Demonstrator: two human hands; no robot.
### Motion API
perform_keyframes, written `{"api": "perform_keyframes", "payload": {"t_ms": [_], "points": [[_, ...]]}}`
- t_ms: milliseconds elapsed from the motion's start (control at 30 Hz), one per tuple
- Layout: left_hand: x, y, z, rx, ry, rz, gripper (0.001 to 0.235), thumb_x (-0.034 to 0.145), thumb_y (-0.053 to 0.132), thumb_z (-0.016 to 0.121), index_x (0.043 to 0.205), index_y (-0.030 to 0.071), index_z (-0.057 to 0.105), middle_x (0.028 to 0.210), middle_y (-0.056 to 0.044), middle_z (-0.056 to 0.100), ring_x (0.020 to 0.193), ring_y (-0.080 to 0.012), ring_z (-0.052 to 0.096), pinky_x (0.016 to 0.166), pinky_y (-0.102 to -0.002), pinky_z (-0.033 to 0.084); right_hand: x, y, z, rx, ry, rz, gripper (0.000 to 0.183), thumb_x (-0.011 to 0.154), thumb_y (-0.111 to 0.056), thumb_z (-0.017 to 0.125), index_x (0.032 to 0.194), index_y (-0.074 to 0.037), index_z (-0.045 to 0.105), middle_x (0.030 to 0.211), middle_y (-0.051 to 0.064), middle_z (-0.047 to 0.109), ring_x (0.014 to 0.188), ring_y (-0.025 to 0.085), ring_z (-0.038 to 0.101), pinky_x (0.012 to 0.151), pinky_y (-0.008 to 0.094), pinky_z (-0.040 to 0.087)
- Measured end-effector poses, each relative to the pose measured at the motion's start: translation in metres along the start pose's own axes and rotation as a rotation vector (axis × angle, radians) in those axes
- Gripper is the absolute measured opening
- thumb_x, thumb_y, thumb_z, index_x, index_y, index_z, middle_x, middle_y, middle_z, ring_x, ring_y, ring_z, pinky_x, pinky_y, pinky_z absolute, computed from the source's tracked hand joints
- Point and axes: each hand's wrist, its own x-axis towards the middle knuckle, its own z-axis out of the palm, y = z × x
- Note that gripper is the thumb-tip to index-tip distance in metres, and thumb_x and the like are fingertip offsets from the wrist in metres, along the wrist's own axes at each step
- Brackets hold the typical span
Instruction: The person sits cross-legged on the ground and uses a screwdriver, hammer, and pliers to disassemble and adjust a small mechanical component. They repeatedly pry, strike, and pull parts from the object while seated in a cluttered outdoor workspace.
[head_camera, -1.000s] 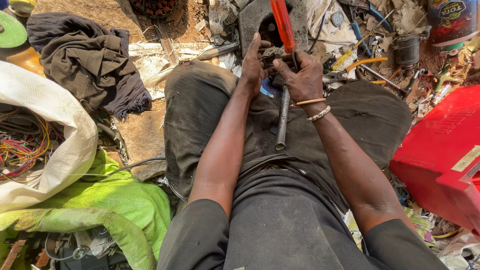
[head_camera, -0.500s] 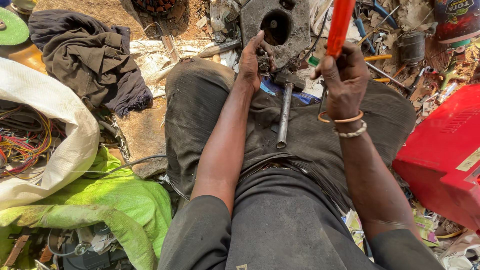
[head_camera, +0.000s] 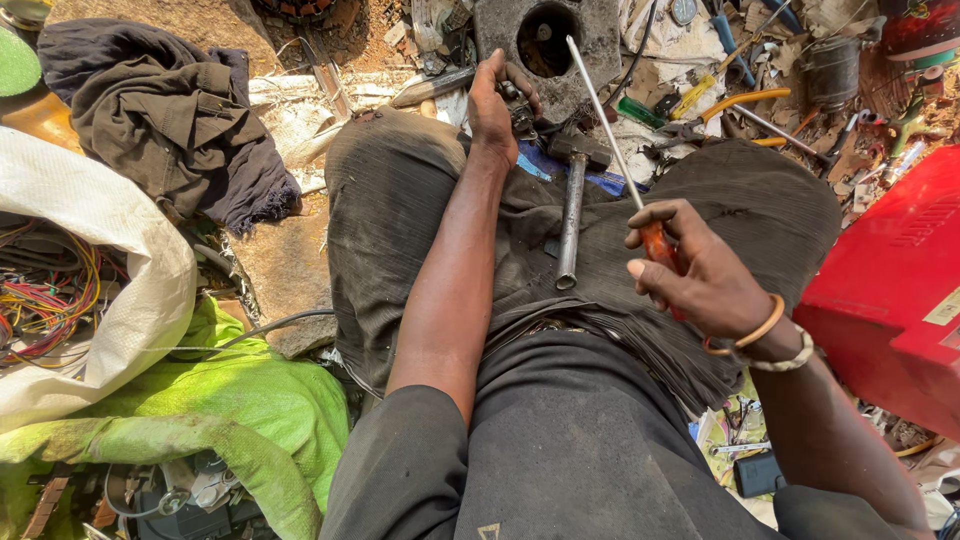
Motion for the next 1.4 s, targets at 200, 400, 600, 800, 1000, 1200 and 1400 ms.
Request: {"api": "perform_keyframes", "payload": {"t_ms": [200,400,600,800,1000,1200,1400], "points": [[0.005,0.007,0.001,-0.197,0.060,0.015,0.061,0.107,0.046,0.026,0.068,0.008,0.054,0.060,-0.009,0.057,0.054,-0.0220,0.056,0.053,-0.038,0.049,-0.031,0.014,0.034,-0.555,0.371,-0.273,0.043,0.093,-0.020,0.078,0.129,0.000,0.066,0.115,0.017,0.076,0.101,0.021,0.076,0.085,0.034,0.062],[0.004,0.012,0.002,-0.312,0.110,0.138,0.064,0.110,0.045,0.022,0.068,0.007,0.052,0.062,-0.009,0.054,0.058,-0.0225,0.053,0.058,-0.038,0.048,-0.032,0.025,0.056,-0.501,0.413,-0.183,0.041,0.092,-0.022,0.078,0.128,-0.003,0.072,0.109,0.015,0.078,0.090,0.020,0.078,0.075,0.031,0.062],[0.002,0.013,0.002,-0.383,0.076,0.168,0.061,0.110,0.043,0.024,0.068,0.006,0.051,0.064,-0.009,0.052,0.060,-0.0220,0.050,0.060,-0.040,0.048,-0.031,0.034,0.064,-0.504,0.428,-0.260,0.040,0.093,-0.021,0.078,0.128,-0.003,0.071,0.111,0.015,0.078,0.094,0.020,0.078,0.077,0.030,0.062],[0.003,0.011,0.001,-0.412,0.077,0.158,0.060,0.109,0.042,0.026,0.068,0.006,0.051,0.064,-0.008,0.052,0.060,-0.0215,0.051,0.059,-0.040,0.048,-0.028,0.034,0.067,-0.455,0.415,-0.246,0.041,0.093,-0.021,0.078,0.128,-0.003,0.071,0.111,0.015,0.078,0.094,0.021,0.078,0.077,0.030,0.063],[0.003,0.012,0.001,-0.332,0.101,0.186,0.056,0.109,0.038,0.029,0.070,0.005,0.052,0.066,-0.010,0.054,0.061,-0.0235,0.053,0.061,-0.041,0.049,-0.027,0.033,0.068,-0.532,0.433,-0.322,0.040,0.093,-0.019,0.079,0.127,-0.001,0.071,0.113,0.017,0.077,0.099,0.024,0.078,0.083,0.032,0.062],[0.002,0.015,0.002,-0.190,0.113,0.233,0.053,0.108,0.036,0.030,0.071,0.006,0.052,0.067,-0.011,0.056,0.063,-0.0240,0.055,0.063,-0.041,0.050,-0.029,0.030,0.063,-0.632,0.502,-0.392,0.038,0.091,-0.016,0.080,0.125,-0.001,0.072,0.117,0.020,0.075,0.102,0.026,0.076,0.085,0.033,0.063],[0.007,0.009,-0.002,-0.438,0.090,0.179,0.051,0.107,0.037,0.033,0.071,0.007,0.050,0.065,-0.009,0.052,0.061,-0.0219,0.050,0.060,-0.040,0.047,-0.024,0.038,0.057,-0.419,0.413,-0.198,0.043,0.090,-0.018,0.081,0.129,-0.003,0.071,0.115,0.016,0.077,0.100,0.021,0.077,0.086,0.031,0.061]]}}
